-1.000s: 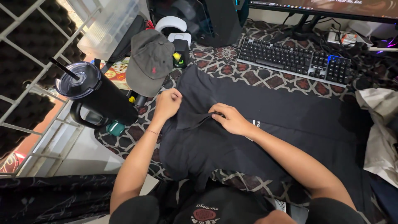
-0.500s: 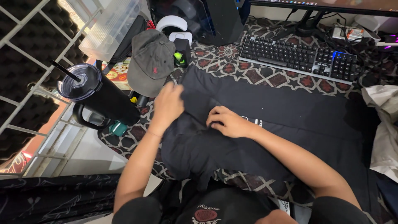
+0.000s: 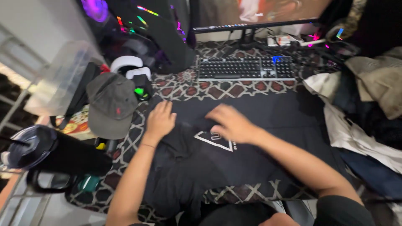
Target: Folding a black t-shirt on a desk.
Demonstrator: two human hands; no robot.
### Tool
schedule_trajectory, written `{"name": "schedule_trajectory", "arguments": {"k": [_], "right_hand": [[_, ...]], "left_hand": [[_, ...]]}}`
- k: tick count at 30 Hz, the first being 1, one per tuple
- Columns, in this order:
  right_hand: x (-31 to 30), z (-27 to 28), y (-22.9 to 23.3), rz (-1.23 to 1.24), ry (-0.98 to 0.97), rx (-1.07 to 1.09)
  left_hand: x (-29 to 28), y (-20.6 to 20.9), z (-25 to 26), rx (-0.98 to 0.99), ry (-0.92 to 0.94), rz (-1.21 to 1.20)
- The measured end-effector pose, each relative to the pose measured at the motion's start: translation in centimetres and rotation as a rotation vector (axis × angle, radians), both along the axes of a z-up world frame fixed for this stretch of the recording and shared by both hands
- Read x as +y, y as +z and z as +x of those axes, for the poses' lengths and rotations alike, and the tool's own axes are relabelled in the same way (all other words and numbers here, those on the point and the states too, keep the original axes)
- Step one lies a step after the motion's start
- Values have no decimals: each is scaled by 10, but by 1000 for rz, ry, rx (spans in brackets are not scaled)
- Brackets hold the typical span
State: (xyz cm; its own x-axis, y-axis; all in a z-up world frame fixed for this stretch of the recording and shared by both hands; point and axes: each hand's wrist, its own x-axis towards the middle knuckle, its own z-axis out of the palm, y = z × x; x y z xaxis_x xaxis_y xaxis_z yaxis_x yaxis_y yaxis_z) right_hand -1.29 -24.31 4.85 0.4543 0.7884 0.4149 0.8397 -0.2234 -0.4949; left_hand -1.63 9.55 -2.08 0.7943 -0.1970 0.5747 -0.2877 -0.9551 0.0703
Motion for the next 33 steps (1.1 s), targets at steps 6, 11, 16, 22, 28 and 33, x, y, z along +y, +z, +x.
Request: {"name": "schedule_trajectory", "arguments": {"k": [6, 11, 16, 22, 28, 33], "right_hand": [[-123, 61, -66, -462, -762, -281], [-203, 75, -105, -621, -1008, 50], [-240, 72, -114, -480, -1076, 49], [-242, 74, -110, -507, -1049, 65], [-242, 75, -109, -502, -1044, 52], [-236, 66, -104, -513, -981, 1]], "left_hand": [[-8, 19, -11, 3, -21, -47], [7, -7, -11, 142, 48, 15], [9, -13, -9, 215, 59, 21], [-33, 50, -25, 142, 44, 19], [-157, 222, -117, 200, -853, -156], [-206, 229, -164, 140, -1175, -207]]}}
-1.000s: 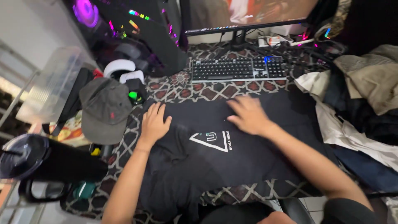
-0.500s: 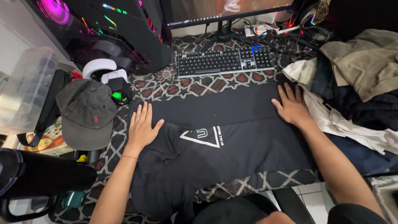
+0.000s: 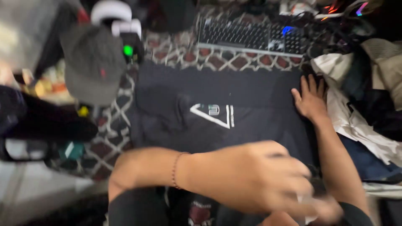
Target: Folding a black t-shirt on a desk.
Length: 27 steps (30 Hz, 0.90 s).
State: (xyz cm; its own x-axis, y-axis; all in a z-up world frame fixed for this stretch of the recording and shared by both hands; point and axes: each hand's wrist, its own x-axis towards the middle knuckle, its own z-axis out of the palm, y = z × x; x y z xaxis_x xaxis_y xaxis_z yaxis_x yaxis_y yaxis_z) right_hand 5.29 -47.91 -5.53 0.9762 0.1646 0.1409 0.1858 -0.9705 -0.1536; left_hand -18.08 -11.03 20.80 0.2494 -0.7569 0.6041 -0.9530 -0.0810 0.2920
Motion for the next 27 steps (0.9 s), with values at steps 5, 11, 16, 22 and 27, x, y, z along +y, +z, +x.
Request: {"name": "schedule_trajectory", "arguments": {"k": [5, 11, 16, 22, 27], "right_hand": [[3, -5, 15, 42, -36, -13], [127, -40, 108, 273, 405, -325], [261, -76, 138, 281, 1013, -28], [344, -93, 105, 190, 1236, -6], [336, -83, 93, 195, 1175, 112]], "left_hand": [[15, -1, -10, -84, -67, -57], [91, -53, -25, -4, 419, 42], [178, -115, 1, 223, 1034, 166], [206, -142, -13, 553, 1165, 361], [222, -160, -12, 455, 1008, 230]]}}
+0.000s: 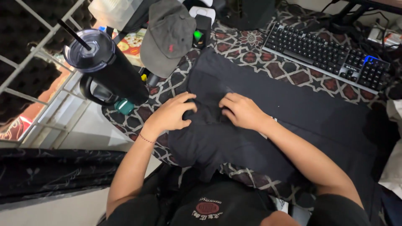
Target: Folding a black t-shirt on a desk.
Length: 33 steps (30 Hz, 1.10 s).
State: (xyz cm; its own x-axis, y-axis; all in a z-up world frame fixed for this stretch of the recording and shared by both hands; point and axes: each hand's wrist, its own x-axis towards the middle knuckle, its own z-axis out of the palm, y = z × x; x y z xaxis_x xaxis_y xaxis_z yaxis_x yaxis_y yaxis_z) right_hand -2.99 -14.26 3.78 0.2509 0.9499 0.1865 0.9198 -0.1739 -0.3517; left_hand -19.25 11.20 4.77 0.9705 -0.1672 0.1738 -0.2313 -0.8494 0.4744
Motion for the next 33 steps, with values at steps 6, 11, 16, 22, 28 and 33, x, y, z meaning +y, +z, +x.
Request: {"name": "schedule_trajectory", "arguments": {"k": [6, 11, 16, 22, 28, 33], "right_hand": [[-10, -6, 18, 131, 148, 33], [2, 22, -40, 158, 88, -40], [12, 49, -53, 216, -417, 726], [10, 16, 3, 158, -27, 226], [36, 96, -103, 590, -228, 531], [32, 87, -55, 408, -561, 412]], "left_hand": [[17, -13, 14, -47, -8, -73], [24, -25, 30, 193, 193, -527], [23, -13, 30, 105, -147, -482], [29, -49, 54, 34, 32, -421], [49, -85, 147, -308, 423, -723], [29, -86, 155, -361, 524, -323]]}}
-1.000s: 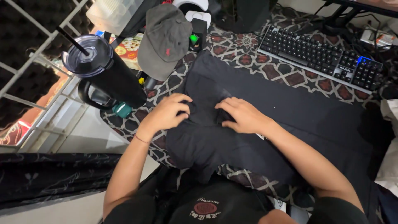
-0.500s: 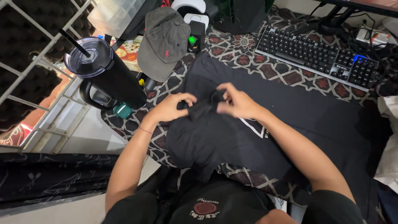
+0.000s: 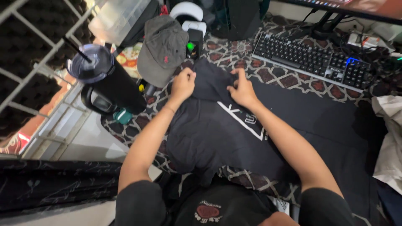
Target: Folding a black t-shirt on a desk.
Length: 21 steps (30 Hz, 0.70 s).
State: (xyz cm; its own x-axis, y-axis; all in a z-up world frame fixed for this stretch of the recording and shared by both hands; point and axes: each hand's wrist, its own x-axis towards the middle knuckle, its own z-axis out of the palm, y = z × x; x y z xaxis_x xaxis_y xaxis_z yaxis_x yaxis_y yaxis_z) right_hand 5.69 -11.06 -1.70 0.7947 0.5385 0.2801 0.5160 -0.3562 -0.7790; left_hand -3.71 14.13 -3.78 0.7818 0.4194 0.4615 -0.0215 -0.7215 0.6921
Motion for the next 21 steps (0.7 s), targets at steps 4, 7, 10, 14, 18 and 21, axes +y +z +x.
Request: {"name": "schedule_trajectory", "arguments": {"k": [4, 7, 10, 14, 18, 21], "right_hand": [[-8, -14, 7, -36, 59, 49], [-11, -14, 10, -77, 27, -100], [-20, -28, 36, -259, -17, -203], [-40, -39, 53, -262, -68, -218], [-70, -35, 34, -342, 63, -365], [-95, -36, 33, -330, 68, -398]], "left_hand": [[-18, 19, -19, 49, 72, 264], [-16, 15, -22, 125, 52, 359], [-32, 50, -36, 183, 77, 471], [-53, 77, -50, -24, -51, 704], [-51, 67, -55, 56, -432, 683], [-61, 86, -51, 75, -476, 646]]}}
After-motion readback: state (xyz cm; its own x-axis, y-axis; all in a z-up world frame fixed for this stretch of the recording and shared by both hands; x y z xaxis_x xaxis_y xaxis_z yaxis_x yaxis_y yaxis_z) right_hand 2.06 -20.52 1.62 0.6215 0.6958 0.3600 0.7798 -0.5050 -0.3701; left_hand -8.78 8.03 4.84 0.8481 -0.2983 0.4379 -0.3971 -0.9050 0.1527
